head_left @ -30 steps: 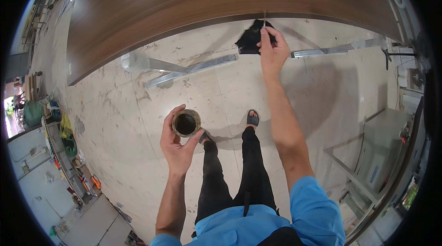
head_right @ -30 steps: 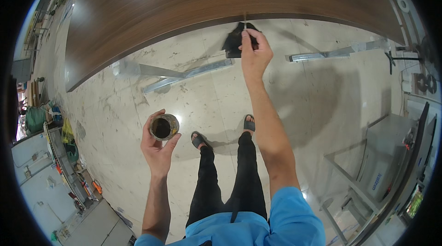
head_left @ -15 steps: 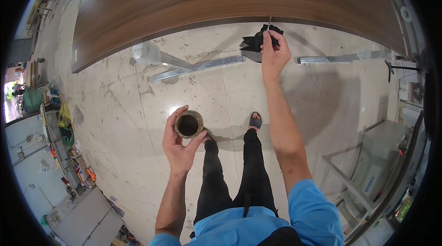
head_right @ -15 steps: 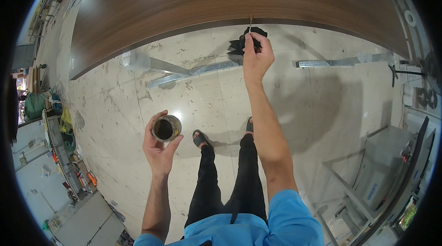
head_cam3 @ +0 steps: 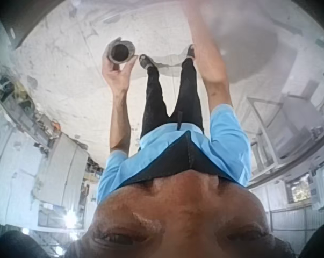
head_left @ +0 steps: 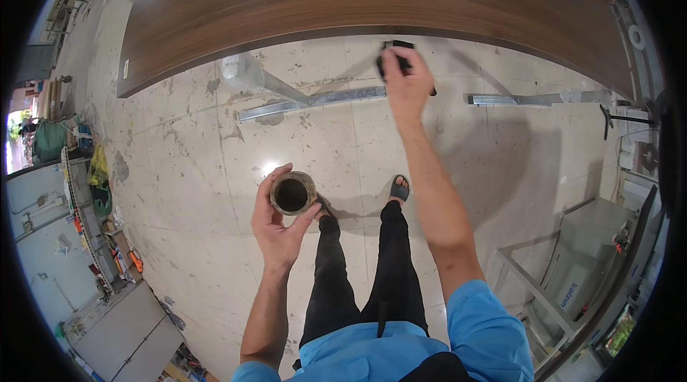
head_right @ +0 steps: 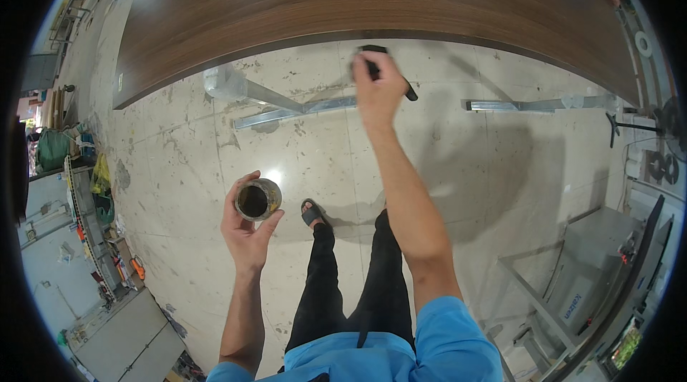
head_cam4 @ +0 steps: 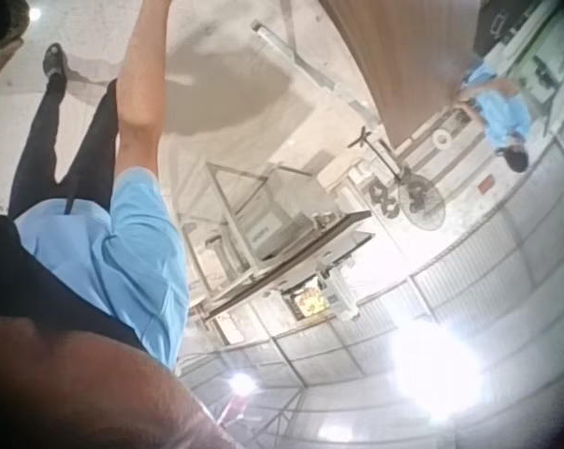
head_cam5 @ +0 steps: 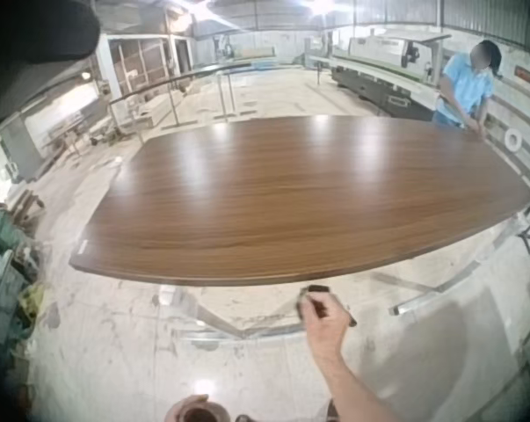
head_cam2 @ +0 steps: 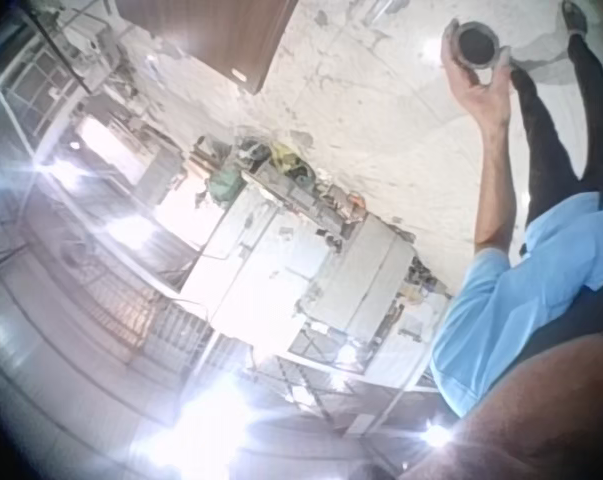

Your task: The person applies a dark liquid finish to the edges of a wooden table using a small brush and a cloth. They repeatedly dip the brush into a small container, apply the finish to the table edge, and wipe the surface with a black cloth.

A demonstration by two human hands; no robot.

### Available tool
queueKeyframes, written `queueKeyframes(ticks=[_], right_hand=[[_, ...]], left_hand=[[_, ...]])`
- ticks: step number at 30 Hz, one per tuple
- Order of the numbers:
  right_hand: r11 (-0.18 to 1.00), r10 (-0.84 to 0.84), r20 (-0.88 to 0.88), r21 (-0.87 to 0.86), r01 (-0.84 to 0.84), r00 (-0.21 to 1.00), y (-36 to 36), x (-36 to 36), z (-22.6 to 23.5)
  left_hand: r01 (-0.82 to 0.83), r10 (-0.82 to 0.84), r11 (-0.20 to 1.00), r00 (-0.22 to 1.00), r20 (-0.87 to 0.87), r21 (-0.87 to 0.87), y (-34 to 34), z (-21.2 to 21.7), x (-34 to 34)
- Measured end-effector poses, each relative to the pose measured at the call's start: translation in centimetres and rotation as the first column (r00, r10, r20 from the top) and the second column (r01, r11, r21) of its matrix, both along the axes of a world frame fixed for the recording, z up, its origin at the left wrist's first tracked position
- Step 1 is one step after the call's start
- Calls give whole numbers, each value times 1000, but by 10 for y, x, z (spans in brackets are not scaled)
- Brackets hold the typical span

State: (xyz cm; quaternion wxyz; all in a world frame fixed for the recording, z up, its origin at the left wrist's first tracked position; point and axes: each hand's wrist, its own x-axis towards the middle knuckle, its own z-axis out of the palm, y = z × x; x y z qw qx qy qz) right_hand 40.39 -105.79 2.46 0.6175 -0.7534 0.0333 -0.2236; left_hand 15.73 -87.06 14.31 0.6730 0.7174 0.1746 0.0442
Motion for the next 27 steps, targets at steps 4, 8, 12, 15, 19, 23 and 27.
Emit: queueKeyframes(ticks=[4,8,12,15,19,23,27], right_hand=[[988,134,103,-95,-124,986,33,-10,-2],[956,2,-112,290,30,994,20,-18,8],[993,27,-51,117,-21,998,33,-10,16],[978,204,24,-47,-203,979,72,-16,15],[981,155,-43,124,-149,987,75,-27,19],[948,46,-177,317,13,983,61,-22,22],[972,198,-79,142,-186,977,71,-18,20]], left_hand=[[-20,20,1000,1000,-7,-9,3,-1,-3],[-32,32,999,999,9,-6,10,1,-9],[-37,37,999,999,12,-16,16,0,-12],[-44,45,999,998,53,-17,18,-1,-12],[-41,40,999,998,50,7,22,1,-14],[-56,56,998,998,25,0,26,3,-17],[-60,60,998,998,17,-18,23,3,-15]])
